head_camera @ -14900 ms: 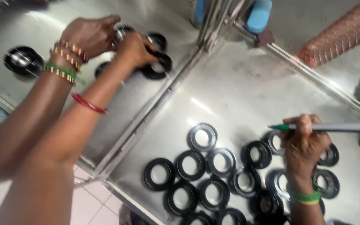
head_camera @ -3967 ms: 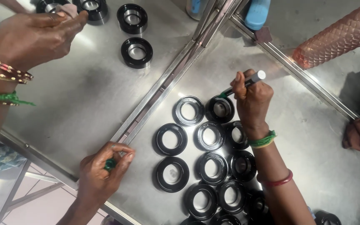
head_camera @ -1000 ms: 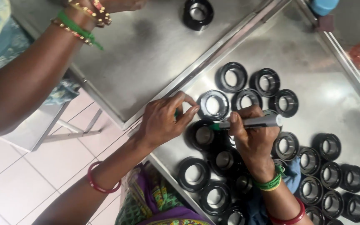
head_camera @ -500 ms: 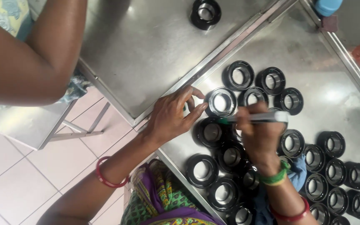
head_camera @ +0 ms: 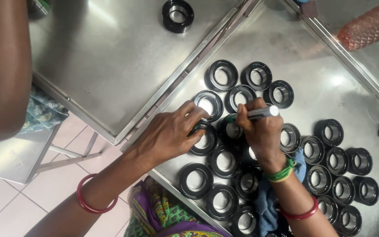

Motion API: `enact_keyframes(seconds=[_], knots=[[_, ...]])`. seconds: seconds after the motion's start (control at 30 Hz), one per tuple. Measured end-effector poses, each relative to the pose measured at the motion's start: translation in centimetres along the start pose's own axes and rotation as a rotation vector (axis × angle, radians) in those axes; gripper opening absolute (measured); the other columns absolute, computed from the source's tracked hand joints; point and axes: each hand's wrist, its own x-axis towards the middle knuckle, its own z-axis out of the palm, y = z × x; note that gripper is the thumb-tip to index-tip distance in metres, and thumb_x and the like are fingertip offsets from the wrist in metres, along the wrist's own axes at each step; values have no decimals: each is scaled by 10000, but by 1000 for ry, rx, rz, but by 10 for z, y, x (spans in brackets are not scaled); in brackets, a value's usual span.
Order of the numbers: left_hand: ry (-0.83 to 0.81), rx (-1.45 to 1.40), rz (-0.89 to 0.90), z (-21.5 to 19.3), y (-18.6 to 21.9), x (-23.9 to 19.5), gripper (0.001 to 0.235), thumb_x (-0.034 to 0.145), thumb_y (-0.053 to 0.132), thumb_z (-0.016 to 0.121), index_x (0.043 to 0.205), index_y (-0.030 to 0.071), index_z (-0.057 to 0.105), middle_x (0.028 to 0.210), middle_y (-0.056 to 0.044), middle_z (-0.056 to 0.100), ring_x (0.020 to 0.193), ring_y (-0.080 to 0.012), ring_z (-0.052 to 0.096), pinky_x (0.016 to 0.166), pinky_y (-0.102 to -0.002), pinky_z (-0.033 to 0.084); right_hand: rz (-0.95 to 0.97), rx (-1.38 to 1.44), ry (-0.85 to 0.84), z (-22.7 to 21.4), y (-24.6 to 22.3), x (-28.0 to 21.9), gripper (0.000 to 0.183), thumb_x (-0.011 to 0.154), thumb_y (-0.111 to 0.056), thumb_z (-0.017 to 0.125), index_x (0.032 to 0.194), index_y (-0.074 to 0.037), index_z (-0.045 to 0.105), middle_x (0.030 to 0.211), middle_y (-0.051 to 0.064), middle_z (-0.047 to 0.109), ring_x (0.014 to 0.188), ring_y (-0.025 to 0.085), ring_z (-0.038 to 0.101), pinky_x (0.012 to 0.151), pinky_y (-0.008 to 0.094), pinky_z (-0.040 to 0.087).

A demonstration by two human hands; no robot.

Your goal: Mark black industrial seals with a green marker and wipe them clean with a cloth at a workstation.

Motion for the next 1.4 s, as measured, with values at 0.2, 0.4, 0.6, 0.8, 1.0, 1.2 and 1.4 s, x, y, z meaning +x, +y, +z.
enact_keyframes(seconds=[0.2,0.4,0.6,0.8,1.0,1.2,1.4], knots=[[-190,189,-26,-4,14,19,485,803,166,777,1206,6,560,1253,-228,508,577,-271,679,536,-369,596,9,-46,-24,-5,4,1,234,1056,-187,681,894,-39,600,635,52,630,544,139,613,478,280,468],[-116,221,112,9,4,28,224,870,54,705,1022,-43,572,1232,-225,539,598,-267,684,513,-358,598,384,609,315,-38,48,-6,160,1027,-165,629,969,-18,649,776,83,716,553,136,652,482,255,486],[-254,267,47,20,6,31,187,902,45,655,1002,-61,539,1051,-200,522,570,-296,670,468,-376,580,47,136,-158,-74,36,-1,237,930,-159,720,1131,-44,668,1227,140,711,1068,253,713,877,385,583],[-217,163,-39,0,14,45,352,943,159,657,1120,-116,527,1148,-234,514,604,-304,691,470,-356,604,200,-464,-561,-51,-5,13,452,820,-390,809,1139,-153,594,848,45,637,795,252,546,593,403,487],[47,275,-236,-36,-27,66,478,946,254,687,1247,-88,541,1307,-273,516,875,-393,708,745,-432,599,91,-216,-591,-42,10,5,471,809,-152,779,1189,-151,502,762,63,600,593,230,504,630,407,434],[163,496,-339,-64,-105,110,445,987,288,632,1290,-33,578,1374,-236,547,863,-399,724,705,-453,607,54,-141,-513,-21,21,-6,506,749,-2,706,1171,-118,451,773,57,615,661,194,535,806,449,430],[43,435,294,26,-85,134,293,982,85,592,1262,23,651,1115,-116,673,633,-230,700,575,-344,605,219,-212,-687,-15,18,-1,417,810,-44,712,1091,-162,429,822,97,615,719,268,568,743,428,477]])
